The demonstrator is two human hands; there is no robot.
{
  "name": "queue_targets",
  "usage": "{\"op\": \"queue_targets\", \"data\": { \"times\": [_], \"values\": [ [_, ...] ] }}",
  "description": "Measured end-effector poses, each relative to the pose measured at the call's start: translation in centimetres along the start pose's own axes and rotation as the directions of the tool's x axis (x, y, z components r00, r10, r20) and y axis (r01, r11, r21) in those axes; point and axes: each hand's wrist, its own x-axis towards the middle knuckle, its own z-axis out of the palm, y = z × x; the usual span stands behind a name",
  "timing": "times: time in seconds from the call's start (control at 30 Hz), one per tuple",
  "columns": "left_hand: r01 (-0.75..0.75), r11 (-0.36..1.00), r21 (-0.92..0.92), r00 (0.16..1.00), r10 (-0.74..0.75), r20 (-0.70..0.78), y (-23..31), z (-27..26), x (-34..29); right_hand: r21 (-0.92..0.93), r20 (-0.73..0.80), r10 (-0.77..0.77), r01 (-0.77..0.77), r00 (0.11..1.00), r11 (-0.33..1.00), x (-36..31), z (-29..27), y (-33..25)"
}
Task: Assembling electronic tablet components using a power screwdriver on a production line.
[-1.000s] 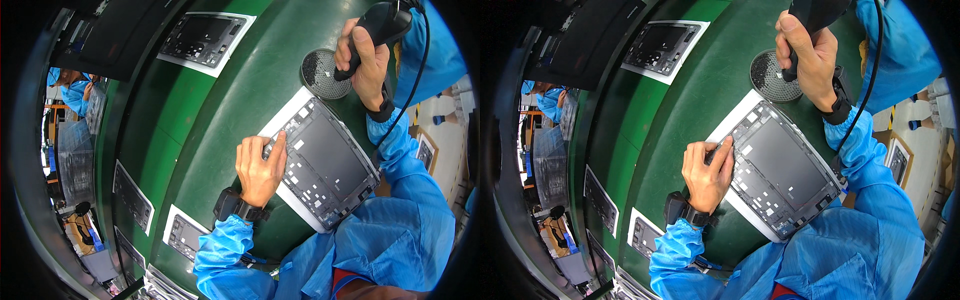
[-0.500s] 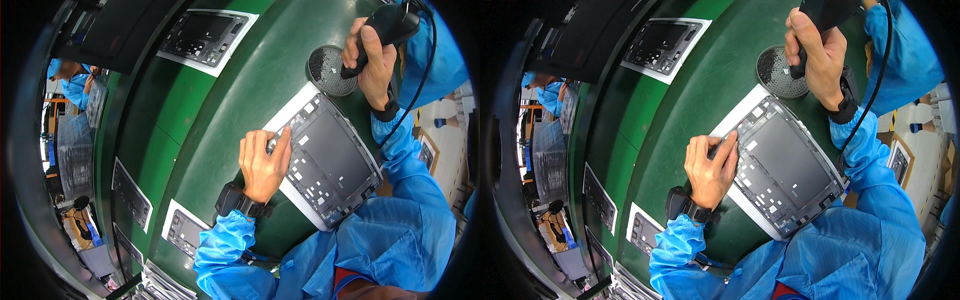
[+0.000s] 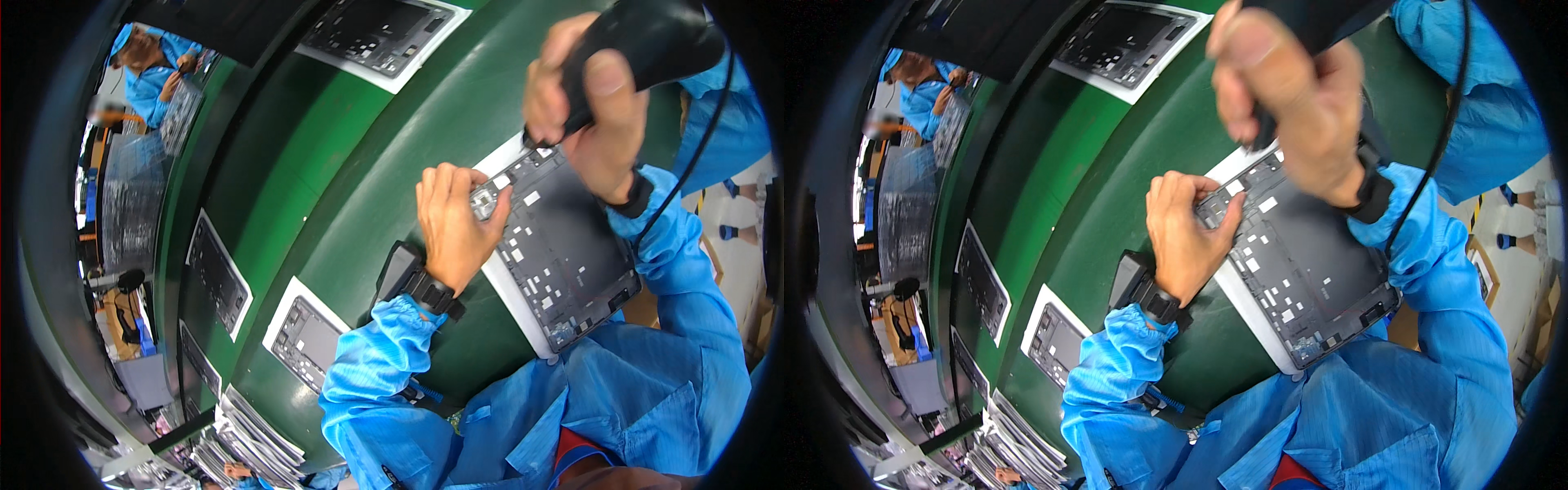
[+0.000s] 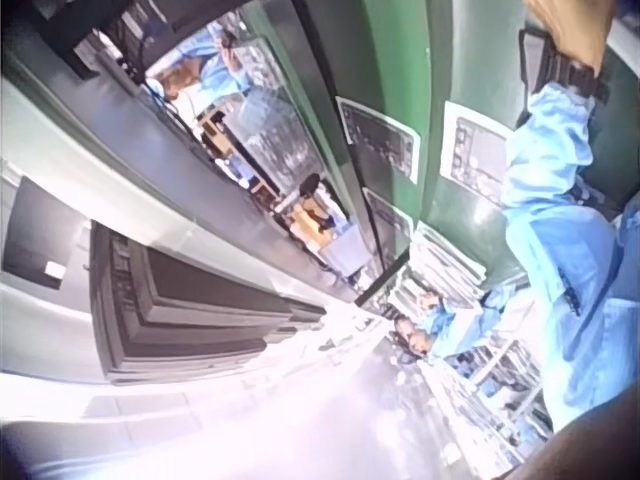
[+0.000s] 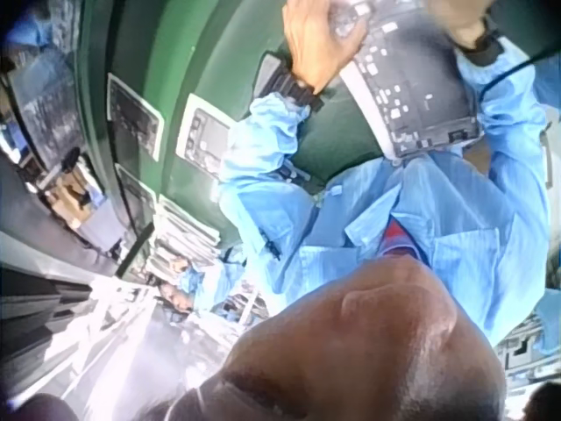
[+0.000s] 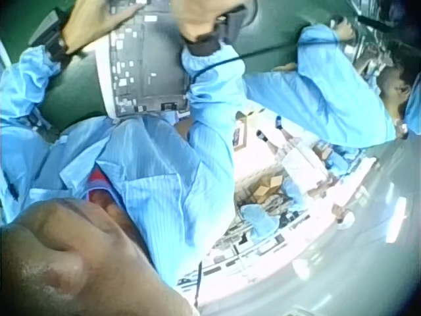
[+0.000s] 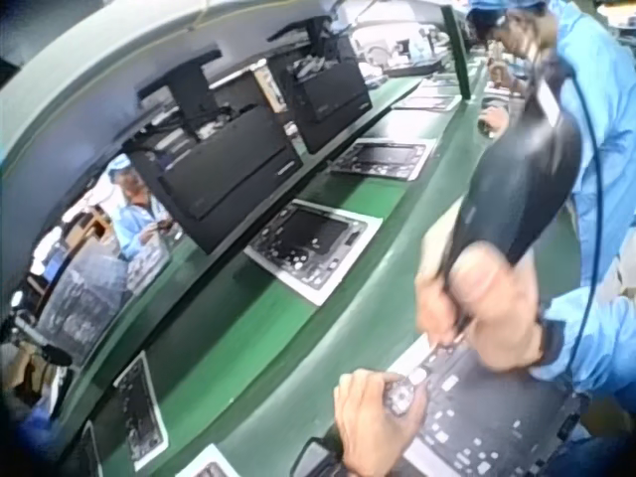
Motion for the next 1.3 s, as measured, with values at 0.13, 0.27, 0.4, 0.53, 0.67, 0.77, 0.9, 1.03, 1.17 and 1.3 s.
{"op": "queue_targets", "data": {
  "times": [0.13,0.27,0.4,0.53,0.67,0.77,0.9,1.03,1.17,1.3],
  "values": [
    [-0.015,1.000,-0.023,0.999,0.015,-0.029,0.3,0.3,0.4,0.104,0.152,-0.003,-0.013,0.988,0.994,-1.5,1.9,2.9],
    [-0.011,1.000,-0.001,1.000,0.011,-0.029,0.1,0.0,0.2,0.072,0.223,0.020,-0.037,0.975,0.997,-2.1,2.7,3.6],
    [-0.010,0.999,-0.034,0.999,0.009,-0.036,0.0,0.1,0.1,0.060,0.209,0.031,-0.045,0.977,0.997,-2.4,2.5,3.9],
    [-0.002,1.000,-0.026,1.000,0.002,-0.019,0.0,0.1,-0.1,0.054,0.231,0.017,-0.030,0.973,0.998,-2.5,2.4,4.1],
    [-0.016,1.000,-0.025,0.999,0.015,-0.044,0.0,0.2,0.0,0.041,0.235,0.017,-0.028,0.972,0.999,-2.5,2.5,4.2],
    [-0.015,1.000,-0.024,0.999,0.014,-0.042,0.0,0.2,0.0,0.052,0.251,0.001,-0.014,0.968,0.999,-2.4,2.4,4.2],
    [-0.011,1.000,-0.014,0.999,0.010,-0.035,0.0,0.2,0.0,0.061,0.236,0.010,-0.025,0.972,0.998,-2.6,2.7,4.1],
    [-0.010,1.000,-0.019,0.999,0.009,-0.037,0.0,0.2,-0.1,0.024,0.215,0.048,-0.054,0.975,0.998,-2.8,2.8,3.8],
    [-0.019,1.000,-0.025,0.999,0.018,-0.044,-0.1,0.3,-0.2,0.066,0.237,0.001,-0.017,0.971,0.998,-2.9,2.8,4.2],
    [-0.023,0.999,-0.026,0.999,0.022,-0.048,-0.1,0.4,-0.2,0.074,0.226,0.019,-0.037,0.974,0.997,-3.1,2.8,4.2]
  ]
}}
